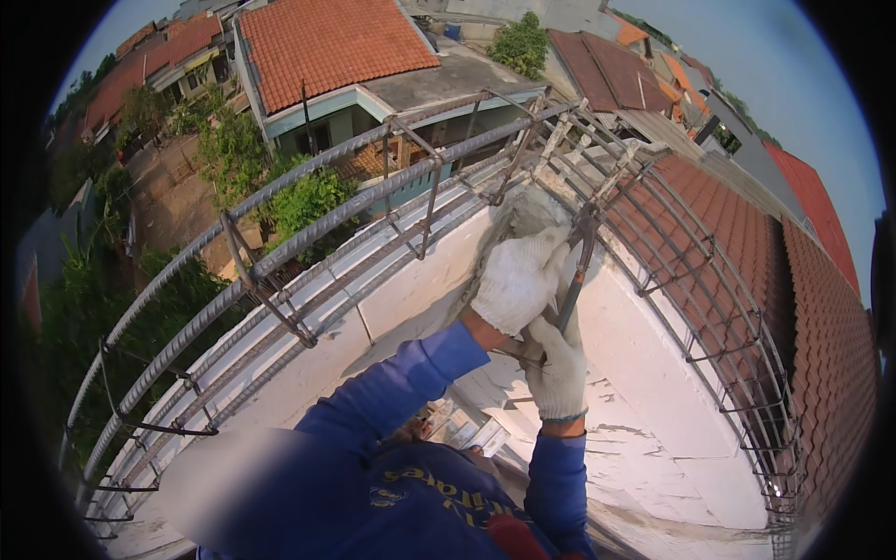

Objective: The person uses a hammer to break and remove concrete from a roof structure. They repeatedly strike the concrete edge and pull away broken pieces by hand, working along a metal rebar framework.

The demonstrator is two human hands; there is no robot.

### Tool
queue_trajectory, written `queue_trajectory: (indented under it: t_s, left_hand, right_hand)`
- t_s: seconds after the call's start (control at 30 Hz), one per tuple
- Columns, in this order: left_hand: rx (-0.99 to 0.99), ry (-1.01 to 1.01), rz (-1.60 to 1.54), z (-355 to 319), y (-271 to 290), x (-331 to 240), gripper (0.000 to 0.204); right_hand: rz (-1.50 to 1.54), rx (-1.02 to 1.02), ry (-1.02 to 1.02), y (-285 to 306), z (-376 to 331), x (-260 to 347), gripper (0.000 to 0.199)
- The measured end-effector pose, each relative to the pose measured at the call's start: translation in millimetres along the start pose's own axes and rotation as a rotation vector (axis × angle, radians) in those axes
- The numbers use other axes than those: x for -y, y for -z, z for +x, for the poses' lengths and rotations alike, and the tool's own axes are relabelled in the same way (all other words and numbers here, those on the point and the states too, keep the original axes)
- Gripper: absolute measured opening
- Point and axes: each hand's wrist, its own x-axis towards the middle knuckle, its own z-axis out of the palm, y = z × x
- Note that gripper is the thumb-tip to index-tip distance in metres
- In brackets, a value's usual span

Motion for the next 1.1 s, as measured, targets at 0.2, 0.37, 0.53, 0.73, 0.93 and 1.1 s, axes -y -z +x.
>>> queue_trajectory:
  t_s: [0.2,0.37,0.53,0.73,0.93,1.1]
  left_hand:
    - [0.117,0.030,-0.110,9,7,8,0.024]
    - [0.272,0.204,-0.203,19,16,-3,0.026]
    - [0.271,0.215,-0.451,17,9,-2,0.030]
    - [0.405,0.661,-1.438,25,-3,2,0.031]
    - [0.304,0.635,-1.126,32,-7,-1,0.027]
    - [0.229,0.472,-1.054,38,6,8,0.023]
  right_hand:
    - [-0.344,-0.032,-0.134,27,25,2,0.032]
    - [-0.501,-0.185,0.005,11,11,-3,0.032]
    - [-0.508,-0.245,0.348,7,-3,-4,0.025]
    - [-0.437,-0.257,0.492,23,-17,-2,0.019]
    - [-0.036,-0.028,1.018,25,-21,31,0.035]
    - [-0.209,-0.316,0.887,30,-62,74,0.035]
